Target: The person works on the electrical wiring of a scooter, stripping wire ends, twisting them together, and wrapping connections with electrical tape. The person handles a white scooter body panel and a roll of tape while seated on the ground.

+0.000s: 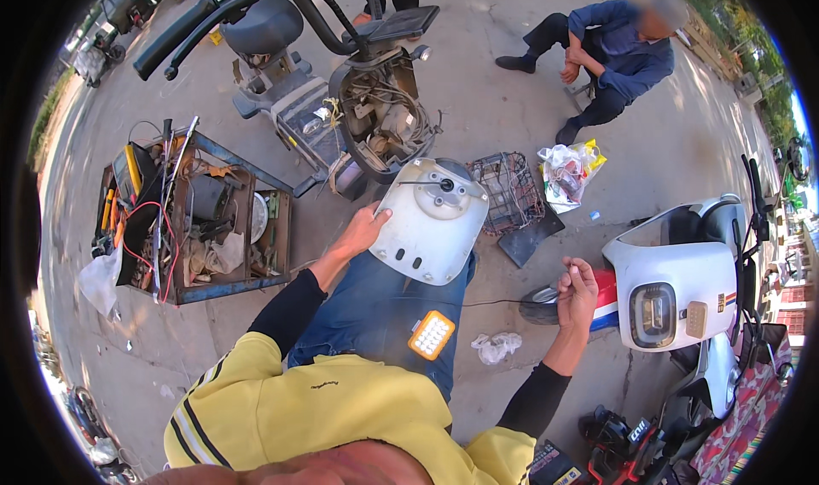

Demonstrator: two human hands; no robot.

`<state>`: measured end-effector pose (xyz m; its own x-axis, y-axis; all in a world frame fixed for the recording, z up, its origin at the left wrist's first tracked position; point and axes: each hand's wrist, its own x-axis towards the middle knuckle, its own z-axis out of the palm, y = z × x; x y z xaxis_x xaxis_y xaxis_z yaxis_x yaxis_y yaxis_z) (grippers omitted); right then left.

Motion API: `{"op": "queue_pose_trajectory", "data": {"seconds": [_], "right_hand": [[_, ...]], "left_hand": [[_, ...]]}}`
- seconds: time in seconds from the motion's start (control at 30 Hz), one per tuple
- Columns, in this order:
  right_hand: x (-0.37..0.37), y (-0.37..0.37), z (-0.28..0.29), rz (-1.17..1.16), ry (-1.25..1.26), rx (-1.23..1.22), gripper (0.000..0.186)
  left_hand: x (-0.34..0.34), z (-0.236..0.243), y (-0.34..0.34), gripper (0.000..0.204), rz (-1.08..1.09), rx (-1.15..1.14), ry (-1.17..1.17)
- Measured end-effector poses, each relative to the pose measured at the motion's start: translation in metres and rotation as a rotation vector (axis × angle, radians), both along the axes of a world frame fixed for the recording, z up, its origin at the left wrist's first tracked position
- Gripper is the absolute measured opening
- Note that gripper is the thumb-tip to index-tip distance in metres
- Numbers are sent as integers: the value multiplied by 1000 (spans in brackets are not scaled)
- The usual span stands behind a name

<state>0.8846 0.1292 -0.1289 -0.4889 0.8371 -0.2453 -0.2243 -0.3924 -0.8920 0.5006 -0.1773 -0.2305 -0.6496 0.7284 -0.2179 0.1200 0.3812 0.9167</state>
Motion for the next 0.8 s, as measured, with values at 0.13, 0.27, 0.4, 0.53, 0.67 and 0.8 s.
{"op": "queue_pose_trajectory", "data": {"seconds": [0.13, 0.27, 0.4, 0.53, 0.67, 0.8], "right_hand": [[-44, 64, -28, 77, -179, 23, 17], [-58, 122, -7, -27, -299, 196, 20], [-52, 183, -10, -198, -327, 278, 22], [-95, 193, -61, 25, -409, 206, 22], [-190, 138, -101, 411, -541, 259, 18], [-279, 90, -139, 611, -496, 277, 16]], "left_hand": [[-16, 0, -10, 57, -60, -47, -14], [-23, 21, -23, 57, -132, -108, -102], [-27, 22, -32, 54, -182, -149, -150], [-27, 25, -29, 53, -224, -147, -120], [-29, 23, -27, 53, -253, -198, -112], [-32, 35, -22, 50, -283, -278, -78]]}}
